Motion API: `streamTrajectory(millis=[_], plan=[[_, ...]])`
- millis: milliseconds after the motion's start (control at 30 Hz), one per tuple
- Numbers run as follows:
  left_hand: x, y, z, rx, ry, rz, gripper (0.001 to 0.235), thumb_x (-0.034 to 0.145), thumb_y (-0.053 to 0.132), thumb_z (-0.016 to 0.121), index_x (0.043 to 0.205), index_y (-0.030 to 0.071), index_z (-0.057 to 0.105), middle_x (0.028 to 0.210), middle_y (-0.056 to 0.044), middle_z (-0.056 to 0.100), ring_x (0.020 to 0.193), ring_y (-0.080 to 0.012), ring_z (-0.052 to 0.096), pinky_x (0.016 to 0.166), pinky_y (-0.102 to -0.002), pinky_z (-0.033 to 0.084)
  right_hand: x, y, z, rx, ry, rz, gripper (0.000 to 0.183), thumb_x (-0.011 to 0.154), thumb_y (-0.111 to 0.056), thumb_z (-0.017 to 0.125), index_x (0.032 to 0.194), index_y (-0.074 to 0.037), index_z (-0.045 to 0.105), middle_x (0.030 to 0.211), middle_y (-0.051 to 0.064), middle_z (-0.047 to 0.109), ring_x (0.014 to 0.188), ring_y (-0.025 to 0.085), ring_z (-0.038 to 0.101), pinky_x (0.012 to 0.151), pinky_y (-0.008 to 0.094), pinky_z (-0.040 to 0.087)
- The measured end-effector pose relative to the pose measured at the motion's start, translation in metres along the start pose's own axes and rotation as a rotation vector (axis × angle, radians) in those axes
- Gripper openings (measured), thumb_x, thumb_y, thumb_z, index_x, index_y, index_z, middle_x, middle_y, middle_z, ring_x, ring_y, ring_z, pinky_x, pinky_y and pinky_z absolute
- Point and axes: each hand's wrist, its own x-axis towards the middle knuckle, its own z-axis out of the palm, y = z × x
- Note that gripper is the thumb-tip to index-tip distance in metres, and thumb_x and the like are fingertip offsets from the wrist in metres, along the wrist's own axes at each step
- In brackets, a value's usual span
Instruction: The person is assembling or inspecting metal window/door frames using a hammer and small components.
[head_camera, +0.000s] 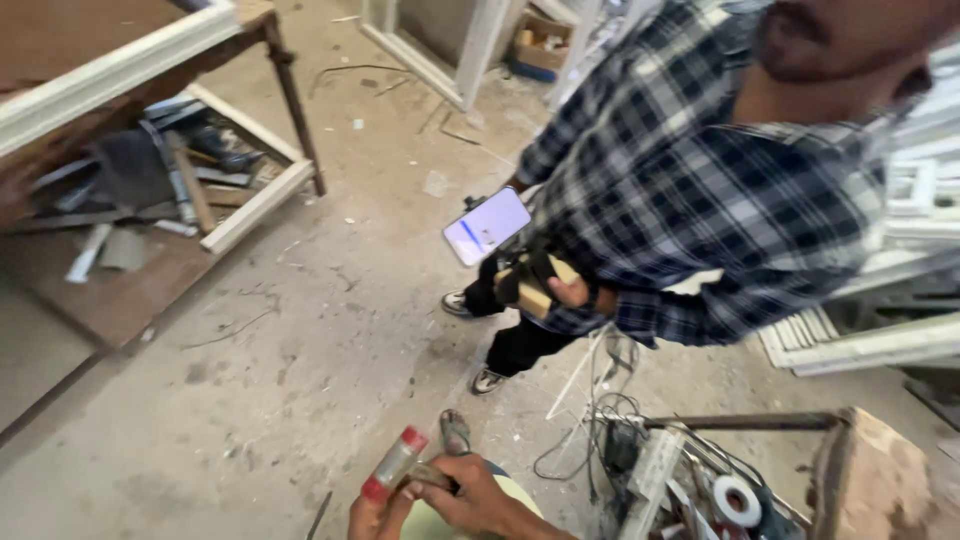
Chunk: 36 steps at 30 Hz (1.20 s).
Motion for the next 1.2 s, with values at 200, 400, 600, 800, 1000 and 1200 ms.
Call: streamTrajectory(millis=[200, 400, 600, 800, 1000, 1200], plan=[[0.024, -0.124, -0.09, -0.702, -0.237, -0.207, 0.051, 0.091, 0.025, 0.058, 0.131, -0.007, 0.055, 0.123, -0.02, 0.073, 0.113, -0.0323, 0.072, 0.099, -0.047, 0.053, -0.031, 0.009, 0.007, 0.076, 0.064, 0.073, 0.014, 0.095, -0.011, 0.075, 0.103, 0.001, 0.074, 0.069, 0.008, 0.06, 0.061, 0.016, 0.059, 0.058, 0.033, 0.043], [0.03, -0.008, -0.048, 0.072, 0.253, -0.377, 0.04, 0.093, 0.012, 0.069, 0.123, -0.012, 0.061, 0.112, -0.025, 0.077, 0.095, -0.0284, 0.074, 0.088, -0.04, 0.058, -0.062, 0.066, 0.002, 0.219, 0.547, 0.236, 0.025, 0.095, -0.023, 0.064, 0.079, -0.004, 0.069, 0.069, 0.007, 0.067, 0.057, 0.014, 0.061, 0.052, 0.032, 0.048], [0.074, 0.093, 0.015, -0.051, 0.204, -0.204, 0.034, 0.094, 0.012, 0.067, 0.123, -0.005, 0.062, 0.11, -0.019, 0.077, 0.09, -0.0196, 0.072, 0.085, -0.032, 0.057, 0.0, 0.036, -0.034, -0.046, 0.59, 0.151, 0.015, 0.097, -0.017, 0.061, 0.085, -0.01, 0.067, 0.071, 0.005, 0.067, 0.054, 0.014, 0.059, 0.053, 0.033, 0.049], [0.102, 0.111, 0.037, -0.043, 0.173, -0.114, 0.029, 0.096, 0.01, 0.065, 0.122, -0.003, 0.062, 0.109, -0.015, 0.076, 0.091, -0.0168, 0.07, 0.082, -0.03, 0.056, 0.046, 0.03, -0.033, -0.199, 0.306, -0.114, 0.007, 0.089, -0.007, 0.064, 0.085, -0.003, 0.069, 0.062, 0.007, 0.062, 0.046, 0.02, 0.059, 0.048, 0.033, 0.046], [0.118, 0.106, 0.037, -0.095, 0.231, -0.128, 0.022, 0.094, 0.005, 0.064, 0.114, -0.002, 0.062, 0.108, -0.015, 0.076, 0.094, -0.0199, 0.073, 0.086, -0.032, 0.057, 0.064, 0.045, -0.045, -0.031, 0.184, -0.135, 0.015, 0.091, -0.006, 0.067, 0.076, -0.006, 0.066, 0.065, 0.006, 0.065, 0.055, 0.019, 0.064, 0.055, 0.032, 0.05], [0.122, 0.104, 0.031, -0.106, 0.268, -0.088, 0.015, 0.092, -0.001, 0.06, 0.107, 0.0, 0.061, 0.105, -0.015, 0.075, 0.094, -0.0202, 0.071, 0.087, -0.033, 0.056, 0.101, -0.006, -0.067, 0.257, 0.067, 0.011, 0.015, 0.1, -0.018, 0.068, 0.094, -0.005, 0.069, 0.075, 0.008, 0.063, 0.069, 0.021, 0.064, 0.064, 0.035, 0.052]])
